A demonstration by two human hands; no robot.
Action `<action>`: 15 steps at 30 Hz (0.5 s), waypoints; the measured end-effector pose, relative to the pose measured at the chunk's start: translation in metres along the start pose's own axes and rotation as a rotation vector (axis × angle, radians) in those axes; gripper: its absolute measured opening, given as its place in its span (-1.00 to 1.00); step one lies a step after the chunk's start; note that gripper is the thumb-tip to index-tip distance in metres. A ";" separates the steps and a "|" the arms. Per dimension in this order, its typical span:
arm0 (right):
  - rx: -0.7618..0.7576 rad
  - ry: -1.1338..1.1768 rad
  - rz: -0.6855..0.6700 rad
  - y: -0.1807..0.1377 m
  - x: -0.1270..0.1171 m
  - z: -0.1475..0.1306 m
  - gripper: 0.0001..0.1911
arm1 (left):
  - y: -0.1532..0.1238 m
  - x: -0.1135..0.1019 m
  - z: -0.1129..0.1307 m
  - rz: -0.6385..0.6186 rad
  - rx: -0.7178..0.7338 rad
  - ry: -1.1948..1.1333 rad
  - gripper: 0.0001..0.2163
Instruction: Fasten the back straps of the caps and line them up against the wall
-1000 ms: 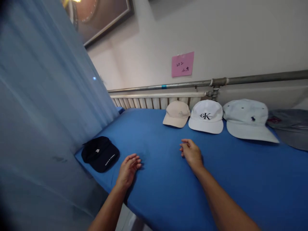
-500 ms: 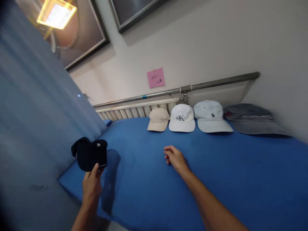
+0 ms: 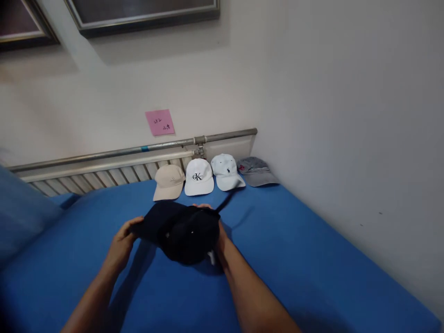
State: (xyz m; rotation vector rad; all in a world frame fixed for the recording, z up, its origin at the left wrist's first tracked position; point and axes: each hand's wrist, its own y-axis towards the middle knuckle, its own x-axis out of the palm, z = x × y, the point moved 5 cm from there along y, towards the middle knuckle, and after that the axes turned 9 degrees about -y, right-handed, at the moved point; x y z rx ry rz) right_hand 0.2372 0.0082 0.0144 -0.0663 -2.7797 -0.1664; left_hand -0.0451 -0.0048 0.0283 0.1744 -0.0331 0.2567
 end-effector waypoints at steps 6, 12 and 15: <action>0.043 -0.027 0.086 -0.007 0.018 0.033 -0.76 | 0.046 0.021 -0.021 0.154 -0.055 0.071 -0.73; 0.031 -0.258 0.135 -0.008 0.022 0.048 -0.78 | 0.021 0.021 -0.013 0.107 0.121 0.204 -0.74; 0.022 -0.373 0.116 -0.005 0.017 0.042 -0.70 | -0.004 0.023 0.004 -0.134 0.450 0.419 -0.70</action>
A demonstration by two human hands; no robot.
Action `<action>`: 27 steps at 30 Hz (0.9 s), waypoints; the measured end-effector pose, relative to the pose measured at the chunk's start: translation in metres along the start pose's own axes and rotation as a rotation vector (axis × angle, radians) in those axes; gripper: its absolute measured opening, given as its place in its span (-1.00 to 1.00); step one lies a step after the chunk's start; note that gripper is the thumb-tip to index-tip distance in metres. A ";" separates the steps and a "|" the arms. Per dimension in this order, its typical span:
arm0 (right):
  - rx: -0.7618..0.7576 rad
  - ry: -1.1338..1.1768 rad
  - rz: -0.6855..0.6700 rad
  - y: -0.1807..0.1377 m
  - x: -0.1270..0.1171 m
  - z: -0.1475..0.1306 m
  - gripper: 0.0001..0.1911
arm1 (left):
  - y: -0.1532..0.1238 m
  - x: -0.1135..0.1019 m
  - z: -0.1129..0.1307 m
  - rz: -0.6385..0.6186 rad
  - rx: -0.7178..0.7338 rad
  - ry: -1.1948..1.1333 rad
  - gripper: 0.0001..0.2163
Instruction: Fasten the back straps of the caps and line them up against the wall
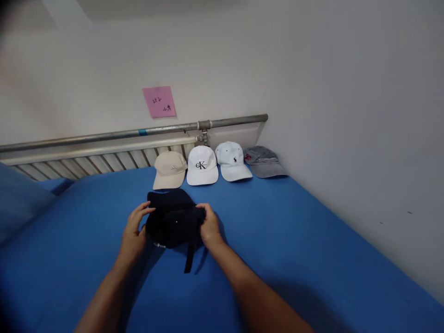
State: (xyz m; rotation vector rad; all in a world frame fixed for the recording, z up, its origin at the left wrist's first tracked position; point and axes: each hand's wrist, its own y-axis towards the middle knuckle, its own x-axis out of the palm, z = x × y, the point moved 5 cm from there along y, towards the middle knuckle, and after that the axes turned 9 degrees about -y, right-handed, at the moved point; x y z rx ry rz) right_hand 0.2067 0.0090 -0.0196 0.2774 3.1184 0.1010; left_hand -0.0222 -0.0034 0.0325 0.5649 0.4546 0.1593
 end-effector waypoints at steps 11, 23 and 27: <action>-0.905 -0.783 -0.097 -0.056 -0.009 -0.063 -0.44 | -0.024 0.014 0.061 -0.546 0.330 -0.063 -0.82; -0.307 0.047 -0.507 -0.075 0.017 -0.072 -0.90 | -0.017 -0.008 0.006 -0.486 -0.547 -0.645 -0.88; 0.085 0.296 -0.408 -0.063 0.016 -0.057 -0.86 | -0.020 0.005 0.005 -0.499 -0.656 -0.746 -0.88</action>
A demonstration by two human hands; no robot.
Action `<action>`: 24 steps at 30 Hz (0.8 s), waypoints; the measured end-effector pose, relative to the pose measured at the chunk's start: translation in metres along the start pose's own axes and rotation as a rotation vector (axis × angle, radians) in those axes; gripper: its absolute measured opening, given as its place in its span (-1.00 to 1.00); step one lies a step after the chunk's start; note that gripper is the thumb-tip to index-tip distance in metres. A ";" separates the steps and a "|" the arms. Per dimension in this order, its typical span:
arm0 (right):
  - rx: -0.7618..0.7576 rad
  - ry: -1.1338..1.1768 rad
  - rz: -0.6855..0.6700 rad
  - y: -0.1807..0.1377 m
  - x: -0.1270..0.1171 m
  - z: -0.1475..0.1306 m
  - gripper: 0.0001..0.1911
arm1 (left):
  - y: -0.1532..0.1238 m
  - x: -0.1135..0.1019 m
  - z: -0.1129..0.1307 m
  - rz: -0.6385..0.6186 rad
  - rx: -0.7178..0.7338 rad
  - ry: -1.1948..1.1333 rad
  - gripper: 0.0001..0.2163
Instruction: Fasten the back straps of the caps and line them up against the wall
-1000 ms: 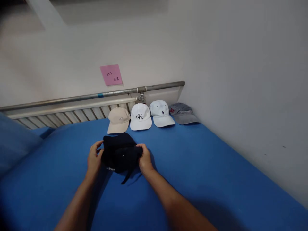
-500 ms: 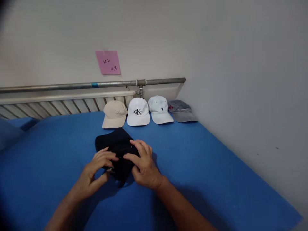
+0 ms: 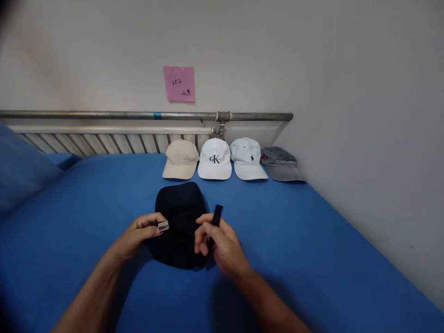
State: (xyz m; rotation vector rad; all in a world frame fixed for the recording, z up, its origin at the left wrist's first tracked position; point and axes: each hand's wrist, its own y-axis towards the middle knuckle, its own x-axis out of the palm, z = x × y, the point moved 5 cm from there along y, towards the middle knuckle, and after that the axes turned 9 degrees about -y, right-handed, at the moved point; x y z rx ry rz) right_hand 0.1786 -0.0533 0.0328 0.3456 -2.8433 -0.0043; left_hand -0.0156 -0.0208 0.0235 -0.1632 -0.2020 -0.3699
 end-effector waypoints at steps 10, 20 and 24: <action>0.296 -0.172 -0.041 0.004 0.000 0.019 -0.75 | 0.012 0.009 -0.029 -0.117 -0.125 -0.132 -0.81; 0.372 -0.181 -0.077 0.004 0.007 0.028 -0.77 | 0.014 0.010 -0.031 -0.099 -0.153 -0.106 -0.85; 0.378 -0.128 -0.108 0.002 0.010 0.027 -0.79 | 0.014 0.011 -0.029 -0.109 -0.156 -0.105 -0.87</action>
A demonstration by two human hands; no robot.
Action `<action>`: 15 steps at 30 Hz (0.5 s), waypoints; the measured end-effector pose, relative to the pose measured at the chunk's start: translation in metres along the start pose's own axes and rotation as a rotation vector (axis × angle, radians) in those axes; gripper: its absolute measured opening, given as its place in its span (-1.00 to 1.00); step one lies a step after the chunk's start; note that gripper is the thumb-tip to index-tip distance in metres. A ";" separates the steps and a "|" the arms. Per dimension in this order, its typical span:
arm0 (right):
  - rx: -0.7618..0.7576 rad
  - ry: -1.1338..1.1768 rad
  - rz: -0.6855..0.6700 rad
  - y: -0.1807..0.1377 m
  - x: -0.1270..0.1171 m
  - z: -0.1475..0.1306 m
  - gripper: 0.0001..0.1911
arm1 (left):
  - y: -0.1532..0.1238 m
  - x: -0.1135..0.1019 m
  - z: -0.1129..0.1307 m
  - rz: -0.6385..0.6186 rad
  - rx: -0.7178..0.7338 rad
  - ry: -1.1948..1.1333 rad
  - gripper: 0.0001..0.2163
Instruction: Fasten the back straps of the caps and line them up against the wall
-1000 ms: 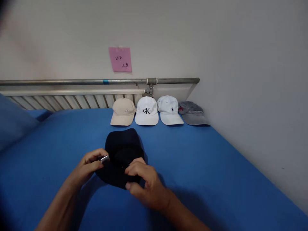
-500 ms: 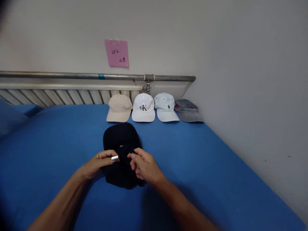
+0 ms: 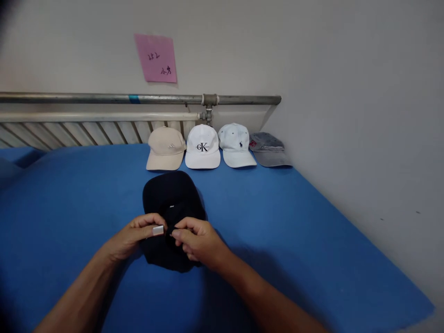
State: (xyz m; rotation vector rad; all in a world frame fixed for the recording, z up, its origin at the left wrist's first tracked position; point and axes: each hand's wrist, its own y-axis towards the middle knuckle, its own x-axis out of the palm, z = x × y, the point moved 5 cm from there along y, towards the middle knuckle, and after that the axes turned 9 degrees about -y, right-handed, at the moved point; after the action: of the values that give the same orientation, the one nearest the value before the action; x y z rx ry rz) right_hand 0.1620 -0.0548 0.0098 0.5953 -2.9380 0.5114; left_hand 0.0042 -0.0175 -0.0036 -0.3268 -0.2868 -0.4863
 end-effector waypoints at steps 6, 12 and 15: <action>0.022 -0.030 -0.042 -0.002 0.003 0.000 -0.87 | -0.002 0.004 0.004 -0.051 0.026 0.012 -0.92; 0.053 -0.036 -0.046 0.000 0.004 0.003 -0.88 | -0.001 0.006 0.004 -0.069 0.007 0.070 -0.93; 0.056 -0.060 -0.062 0.000 0.004 0.003 -0.89 | -0.002 0.007 0.004 -0.078 -0.006 0.078 -0.92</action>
State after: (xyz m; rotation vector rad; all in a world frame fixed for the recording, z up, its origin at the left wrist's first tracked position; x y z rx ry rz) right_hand 0.1579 -0.0571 0.0076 0.7183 -2.9591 0.5800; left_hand 0.0081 -0.0201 0.0033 -0.3026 -0.2230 -0.5749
